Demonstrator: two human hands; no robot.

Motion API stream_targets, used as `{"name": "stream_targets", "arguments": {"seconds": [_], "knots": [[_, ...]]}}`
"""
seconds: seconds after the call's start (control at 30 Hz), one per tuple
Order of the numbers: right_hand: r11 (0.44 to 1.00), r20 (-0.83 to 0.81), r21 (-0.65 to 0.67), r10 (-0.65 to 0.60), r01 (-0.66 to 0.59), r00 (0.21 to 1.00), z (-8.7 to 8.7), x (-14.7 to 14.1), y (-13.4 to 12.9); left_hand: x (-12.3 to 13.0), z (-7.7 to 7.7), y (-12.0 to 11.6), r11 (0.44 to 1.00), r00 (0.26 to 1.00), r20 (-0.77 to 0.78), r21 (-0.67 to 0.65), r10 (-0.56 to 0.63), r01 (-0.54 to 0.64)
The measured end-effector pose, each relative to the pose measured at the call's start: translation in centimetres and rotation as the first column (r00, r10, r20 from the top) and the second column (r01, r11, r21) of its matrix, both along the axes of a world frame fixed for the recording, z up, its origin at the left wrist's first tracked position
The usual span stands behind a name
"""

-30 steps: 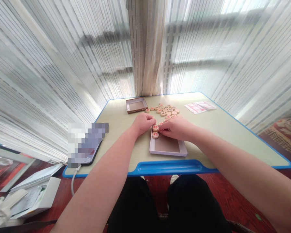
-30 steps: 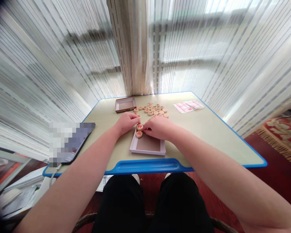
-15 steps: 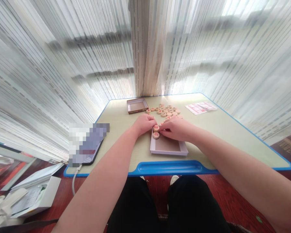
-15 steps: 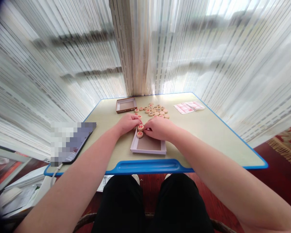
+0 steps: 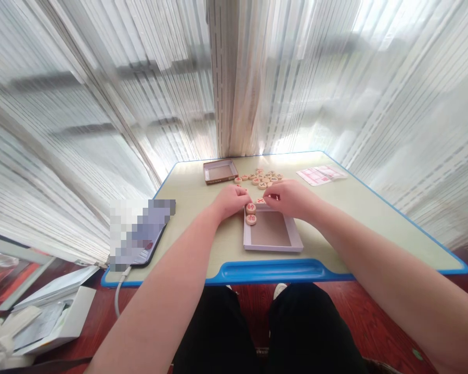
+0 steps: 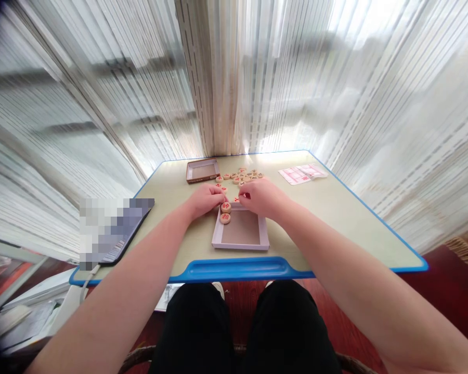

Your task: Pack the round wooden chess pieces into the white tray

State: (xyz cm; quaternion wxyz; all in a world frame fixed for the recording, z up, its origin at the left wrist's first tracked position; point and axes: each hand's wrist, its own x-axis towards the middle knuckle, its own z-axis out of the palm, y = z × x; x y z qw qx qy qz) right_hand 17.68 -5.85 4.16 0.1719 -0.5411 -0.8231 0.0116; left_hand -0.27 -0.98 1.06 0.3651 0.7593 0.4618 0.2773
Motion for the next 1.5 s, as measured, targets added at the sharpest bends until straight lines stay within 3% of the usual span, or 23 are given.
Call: {"name": "stream_targets", "arguments": {"seconds": [0.33, 0.43, 0.57, 0.8, 1.13, 1.3, 1.5], "knots": [[0.984, -0.026, -0.015, -0.178, 0.177, 0.984, -0.1, 0.8, 0.7, -0.1, 0.2, -0.2, 0.997, 0.996, -0.027, -0.022, -0.080, 0.080], [0.987, -0.083, 0.040, -0.154, 0.158, 0.985, -0.1, 1.0, 0.8, 0.0, 0.0, -0.2, 0.995, 0.999, -0.041, 0.097, -0.016, 0.020], [0.983, -0.114, 0.061, -0.166, 0.174, 0.979, -0.4, 1.2, 1.0, -0.2, -0.1, -0.1, 0.951, 0.992, -0.057, 0.294, 0.115, -0.093], [0.975, -0.073, -0.001, -0.223, 0.224, 0.972, -1.3, 1.8, 1.8, -0.5, -0.3, 0.2, 0.902, 0.957, -0.177, 0.409, 0.228, -0.139], [0.932, -0.131, 0.046, -0.351, 0.360, 0.927, -1.3, 2.9, 2.5, -0.7, -1.1, 0.6, 0.913, 0.971, -0.187, 0.404, 0.146, -0.060], [0.930, -0.120, -0.033, -0.368, 0.366, 0.922, -1.8, 3.2, 2.9, -0.7, -1.2, 0.7, 0.919, 0.981, -0.164, 0.392, 0.105, -0.033], [0.926, -0.111, -0.121, -0.371, 0.358, 0.922, -2.4, 3.3, 3.6, -1.0, -1.0, 0.9, 0.895, 0.959, -0.191, 0.433, 0.208, -0.108]]}}
